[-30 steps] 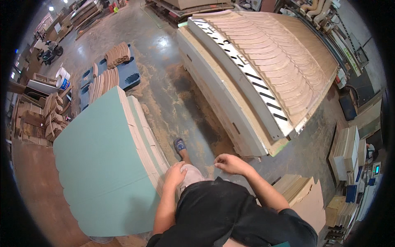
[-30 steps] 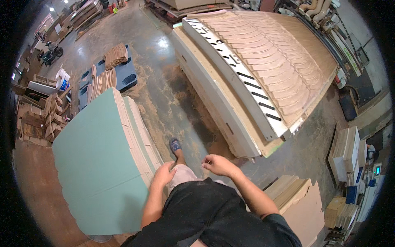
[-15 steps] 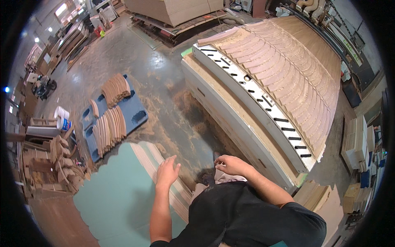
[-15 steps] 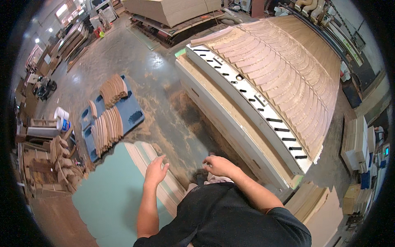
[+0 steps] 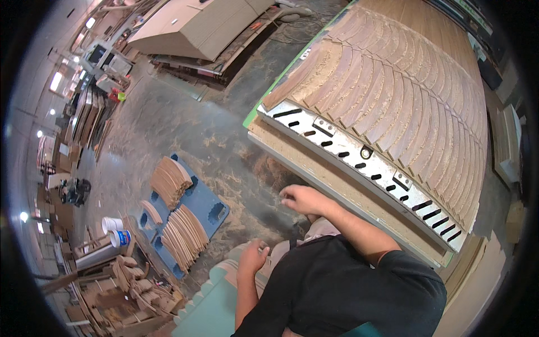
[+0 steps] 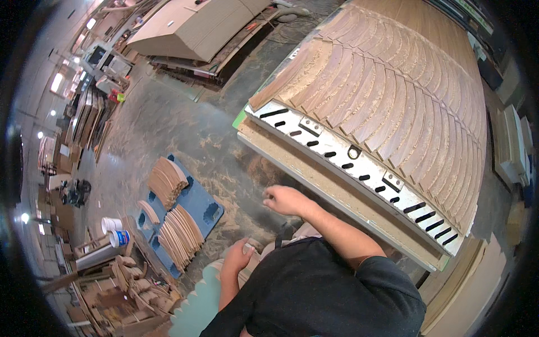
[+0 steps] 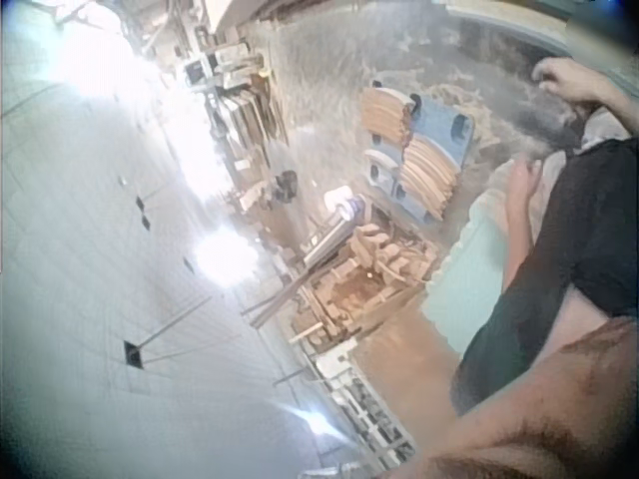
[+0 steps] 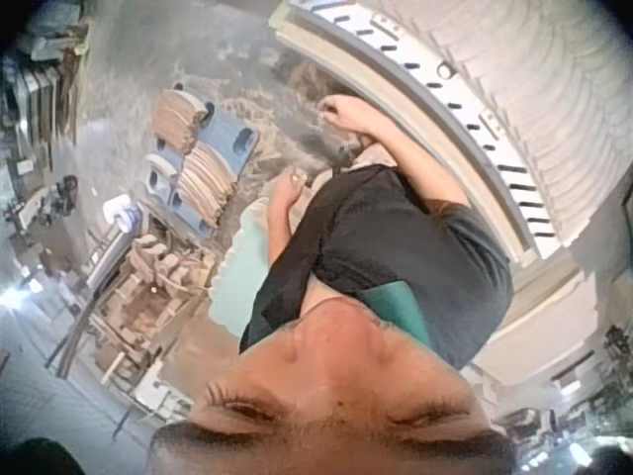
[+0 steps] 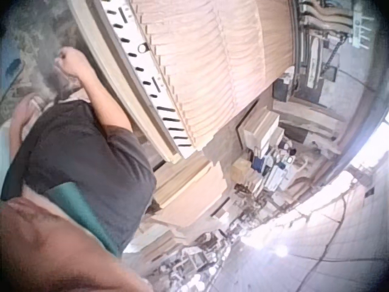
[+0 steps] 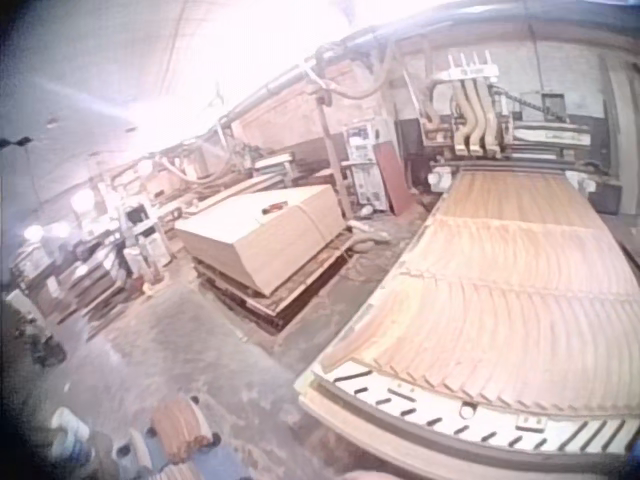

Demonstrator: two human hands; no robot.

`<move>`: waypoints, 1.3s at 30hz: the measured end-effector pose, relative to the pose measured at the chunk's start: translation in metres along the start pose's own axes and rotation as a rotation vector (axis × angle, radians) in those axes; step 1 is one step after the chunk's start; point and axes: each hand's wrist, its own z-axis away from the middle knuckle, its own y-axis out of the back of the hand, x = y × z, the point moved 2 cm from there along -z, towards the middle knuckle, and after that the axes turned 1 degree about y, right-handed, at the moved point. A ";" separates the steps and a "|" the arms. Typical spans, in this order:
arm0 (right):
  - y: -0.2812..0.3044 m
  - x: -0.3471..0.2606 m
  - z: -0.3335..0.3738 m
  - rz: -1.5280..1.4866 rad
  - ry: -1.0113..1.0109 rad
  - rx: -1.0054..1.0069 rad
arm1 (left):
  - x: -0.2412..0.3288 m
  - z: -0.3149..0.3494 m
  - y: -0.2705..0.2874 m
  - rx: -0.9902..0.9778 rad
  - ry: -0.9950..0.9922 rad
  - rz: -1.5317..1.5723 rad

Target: The person removes thin curved wood veneer pieces from a vacuum press bed by hand and stacks them onto a blue pallet.

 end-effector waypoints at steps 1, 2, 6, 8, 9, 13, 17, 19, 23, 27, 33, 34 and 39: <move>0.019 -0.010 -0.012 -0.054 -0.033 0.058 | 0.019 -0.019 0.029 -0.007 -0.012 -0.039; 0.037 -0.014 -0.024 -0.108 -0.068 0.129 | 0.033 -0.045 0.054 -0.015 -0.036 -0.083; 0.074 0.005 -0.053 -0.209 -0.248 0.253 | 0.076 -0.148 0.125 0.203 -0.386 -0.056; 0.084 0.011 -0.058 -0.163 -0.299 0.335 | 0.108 -0.205 0.149 0.278 -0.435 -0.077; 0.085 0.017 -0.059 -0.162 -0.326 0.379 | 0.126 -0.235 0.160 0.303 -0.475 -0.086; 0.086 0.019 -0.063 -0.213 -0.430 0.569 | 0.209 -0.357 0.177 0.428 -0.709 -0.079; 0.071 -0.019 -0.069 -0.224 -0.606 0.794 | 0.310 -0.443 0.162 0.415 -0.937 -0.082; 0.057 -0.030 -0.070 -0.284 -0.660 0.840 | 0.348 -0.461 0.143 0.386 -1.006 -0.197; 0.035 -0.055 -0.069 -0.243 -0.691 0.800 | 0.355 -0.482 0.120 0.277 -0.975 -0.279; 0.014 -0.057 -0.062 -0.449 -0.766 0.958 | 0.353 -0.505 0.109 0.275 -1.009 -0.315; 0.022 -0.044 -0.066 -0.409 -0.748 0.975 | 0.364 -0.496 0.130 0.207 -0.973 -0.316; 0.027 -0.043 -0.065 -0.418 -0.738 0.956 | 0.365 -0.495 0.130 0.209 -0.968 -0.324; 0.061 -0.040 -0.051 -0.405 -0.636 0.965 | 0.385 -0.488 0.136 0.143 -0.854 -0.315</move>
